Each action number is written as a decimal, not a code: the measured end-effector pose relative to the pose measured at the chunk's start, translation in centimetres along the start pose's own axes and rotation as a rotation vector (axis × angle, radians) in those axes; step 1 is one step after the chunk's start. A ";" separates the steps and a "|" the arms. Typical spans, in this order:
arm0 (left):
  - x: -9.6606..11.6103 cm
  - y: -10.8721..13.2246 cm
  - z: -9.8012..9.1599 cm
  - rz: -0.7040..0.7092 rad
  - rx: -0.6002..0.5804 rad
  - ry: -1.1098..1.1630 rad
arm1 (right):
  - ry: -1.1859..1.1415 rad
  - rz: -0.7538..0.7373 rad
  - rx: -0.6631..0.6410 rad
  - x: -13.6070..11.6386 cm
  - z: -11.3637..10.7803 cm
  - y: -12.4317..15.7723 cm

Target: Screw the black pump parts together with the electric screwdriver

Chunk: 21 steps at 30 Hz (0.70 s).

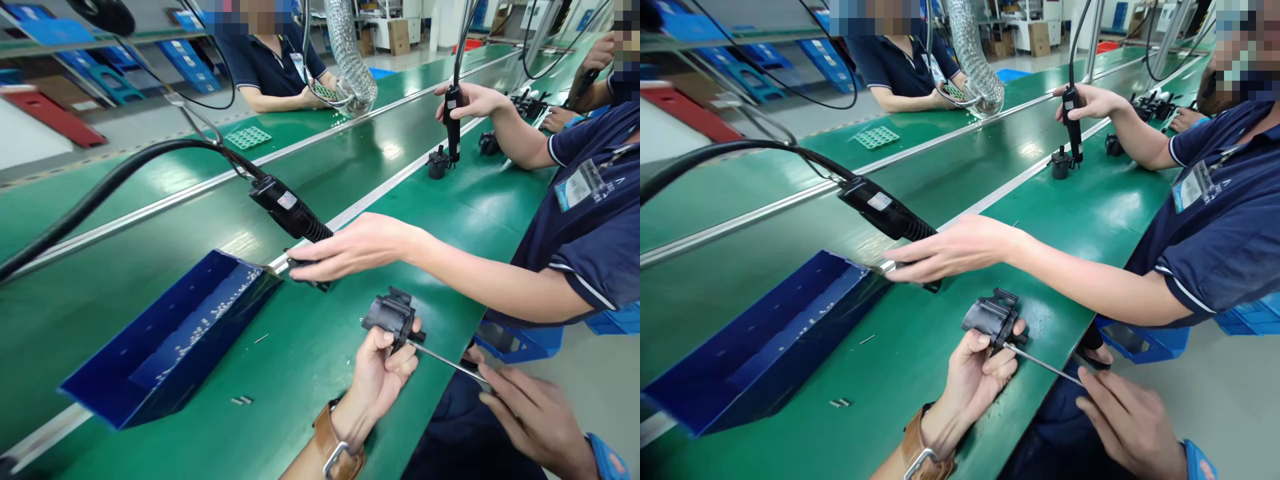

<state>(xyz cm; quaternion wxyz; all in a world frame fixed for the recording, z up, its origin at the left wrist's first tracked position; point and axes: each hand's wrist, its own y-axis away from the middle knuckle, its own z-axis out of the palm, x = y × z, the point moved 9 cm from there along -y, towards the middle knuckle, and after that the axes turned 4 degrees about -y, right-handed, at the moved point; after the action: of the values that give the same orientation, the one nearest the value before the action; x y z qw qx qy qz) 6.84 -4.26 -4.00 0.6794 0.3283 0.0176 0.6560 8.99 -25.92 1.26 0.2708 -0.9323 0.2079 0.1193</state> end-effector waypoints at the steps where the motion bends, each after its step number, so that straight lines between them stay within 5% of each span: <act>1: 0.0 0.0 0.0 -0.004 0.002 -0.001 | -0.083 0.069 -0.006 0.3 0.0 -0.2; 4: 0.0 -0.1 -0.1 -0.015 0.006 -0.007 | -0.223 0.189 -0.005 0.6 -0.1 -0.2; 10: 0.1 -0.1 -0.2 -0.004 -0.003 0.008 | -0.075 0.035 0.172 -0.4 -1.4 -0.1; 15: 0.3 0.4 0.2 -0.010 -0.035 -0.017 | -0.283 0.211 0.200 1.6 -0.6 0.4; 21: 2.5 1.5 0.7 0.238 0.005 -0.326 | -0.431 0.380 0.258 2.7 0.0 0.3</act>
<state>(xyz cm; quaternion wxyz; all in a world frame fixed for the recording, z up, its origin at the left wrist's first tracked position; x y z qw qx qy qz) 6.21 -2.37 -1.73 0.5900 0.4317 -0.1301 0.6698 11.24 -26.98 0.25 0.3975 -0.7879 0.3298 0.3353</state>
